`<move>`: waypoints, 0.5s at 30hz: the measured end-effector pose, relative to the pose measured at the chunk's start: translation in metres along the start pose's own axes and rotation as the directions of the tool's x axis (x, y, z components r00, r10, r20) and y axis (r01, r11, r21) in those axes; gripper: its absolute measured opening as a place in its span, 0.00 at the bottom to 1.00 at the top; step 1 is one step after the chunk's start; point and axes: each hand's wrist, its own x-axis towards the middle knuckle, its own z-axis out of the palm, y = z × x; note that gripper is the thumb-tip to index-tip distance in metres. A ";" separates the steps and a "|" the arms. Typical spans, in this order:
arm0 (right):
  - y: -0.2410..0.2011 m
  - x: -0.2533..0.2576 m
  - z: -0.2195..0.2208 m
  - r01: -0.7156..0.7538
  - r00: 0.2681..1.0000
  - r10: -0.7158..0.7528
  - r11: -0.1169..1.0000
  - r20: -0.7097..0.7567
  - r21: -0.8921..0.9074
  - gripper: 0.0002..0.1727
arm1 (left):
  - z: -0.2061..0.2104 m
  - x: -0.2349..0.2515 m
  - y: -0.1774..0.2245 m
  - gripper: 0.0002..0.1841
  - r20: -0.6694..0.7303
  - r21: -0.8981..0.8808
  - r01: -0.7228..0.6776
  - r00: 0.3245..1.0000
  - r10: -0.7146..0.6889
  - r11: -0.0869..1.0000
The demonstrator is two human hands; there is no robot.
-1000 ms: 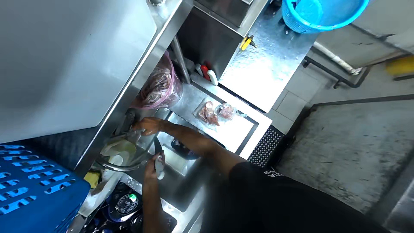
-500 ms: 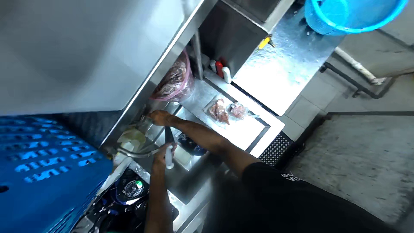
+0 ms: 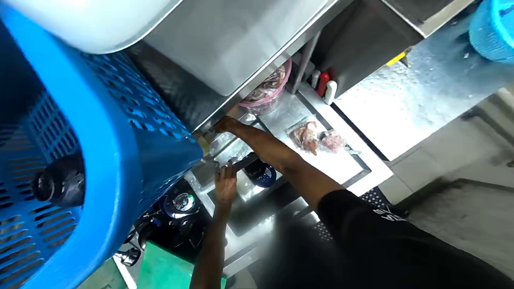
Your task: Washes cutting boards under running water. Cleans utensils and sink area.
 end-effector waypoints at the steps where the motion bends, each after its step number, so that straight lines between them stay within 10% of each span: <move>1: -0.004 -0.004 -0.005 0.008 1.000 -0.008 1.000 -0.002 -0.006 0.26 | 0.002 -0.004 -0.001 0.21 -0.020 0.009 0.001 1.000 -0.001 1.000; 9: -0.016 -0.008 -0.010 0.064 0.996 -0.059 0.994 -0.064 0.089 0.27 | 0.005 -0.038 -0.021 0.20 0.026 0.005 0.232 0.972 -0.232 0.973; 13: -0.075 -0.124 -0.093 -0.071 0.994 0.040 0.937 0.099 0.341 0.25 | 0.001 -0.071 -0.034 0.20 0.014 -0.034 0.320 0.947 -0.320 0.947; 15: -0.076 -0.172 -0.114 0.176 0.980 -0.200 0.857 -0.002 0.484 0.24 | 0.002 -0.091 -0.035 0.18 0.065 -0.060 0.408 0.912 -0.405 0.911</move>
